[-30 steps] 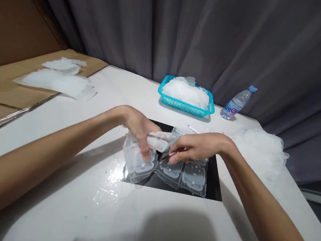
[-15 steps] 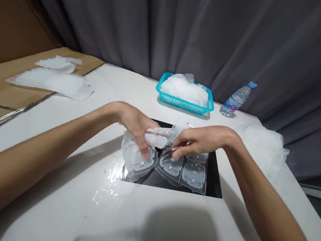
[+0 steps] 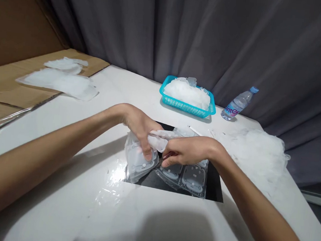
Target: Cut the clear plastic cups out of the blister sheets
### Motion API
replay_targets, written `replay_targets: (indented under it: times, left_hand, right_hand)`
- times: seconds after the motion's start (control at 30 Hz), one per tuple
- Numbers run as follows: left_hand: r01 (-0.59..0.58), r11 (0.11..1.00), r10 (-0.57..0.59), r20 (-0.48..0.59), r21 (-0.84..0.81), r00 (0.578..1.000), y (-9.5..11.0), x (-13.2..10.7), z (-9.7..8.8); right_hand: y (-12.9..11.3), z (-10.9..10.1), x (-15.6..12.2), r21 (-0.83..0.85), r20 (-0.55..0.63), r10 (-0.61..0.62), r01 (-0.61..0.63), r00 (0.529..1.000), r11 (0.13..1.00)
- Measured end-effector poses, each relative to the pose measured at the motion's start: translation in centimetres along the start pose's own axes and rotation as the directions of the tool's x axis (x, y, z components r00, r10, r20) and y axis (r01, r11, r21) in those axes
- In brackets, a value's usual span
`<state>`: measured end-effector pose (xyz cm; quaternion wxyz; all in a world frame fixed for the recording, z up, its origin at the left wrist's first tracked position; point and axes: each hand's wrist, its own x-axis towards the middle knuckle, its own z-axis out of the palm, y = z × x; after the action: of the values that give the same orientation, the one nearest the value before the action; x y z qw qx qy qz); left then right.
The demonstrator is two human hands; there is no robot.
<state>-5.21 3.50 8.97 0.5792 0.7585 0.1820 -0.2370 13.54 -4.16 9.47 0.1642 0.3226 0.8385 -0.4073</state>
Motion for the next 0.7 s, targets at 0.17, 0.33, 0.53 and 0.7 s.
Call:
replay_targets:
  times: [0.17,0.33,0.53,0.7]
  left_hand:
    - [-0.010,1.000,0.010,-0.002,0.028,1.000,-0.1,-0.2,-0.3]
    - [0.001,0.999,-0.001,0.000,0.034,1.000,-0.1,-0.1,-0.2]
    - [0.029,0.999,-0.026,-0.062,0.036,0.998,0.1,-0.3,-0.1]
    - [-0.021,1.000,0.022,-0.041,0.015,0.999,0.0,-0.4,-0.3]
  right_hand:
    - [-0.1,0.6,-0.2,-0.019,-0.012,-0.023,0.022,1.000,1.000]
    - [-0.3,0.3,-0.6,0.021,0.030,-0.023,0.022,0.999,1.000]
    - [-1.0,0.9,-0.1,-0.014,0.028,0.002,-0.001,1.000,1.000]
    - [-1.2,1.0,-0.1,-0.031,0.002,0.007,-0.007,1.000,1.000]
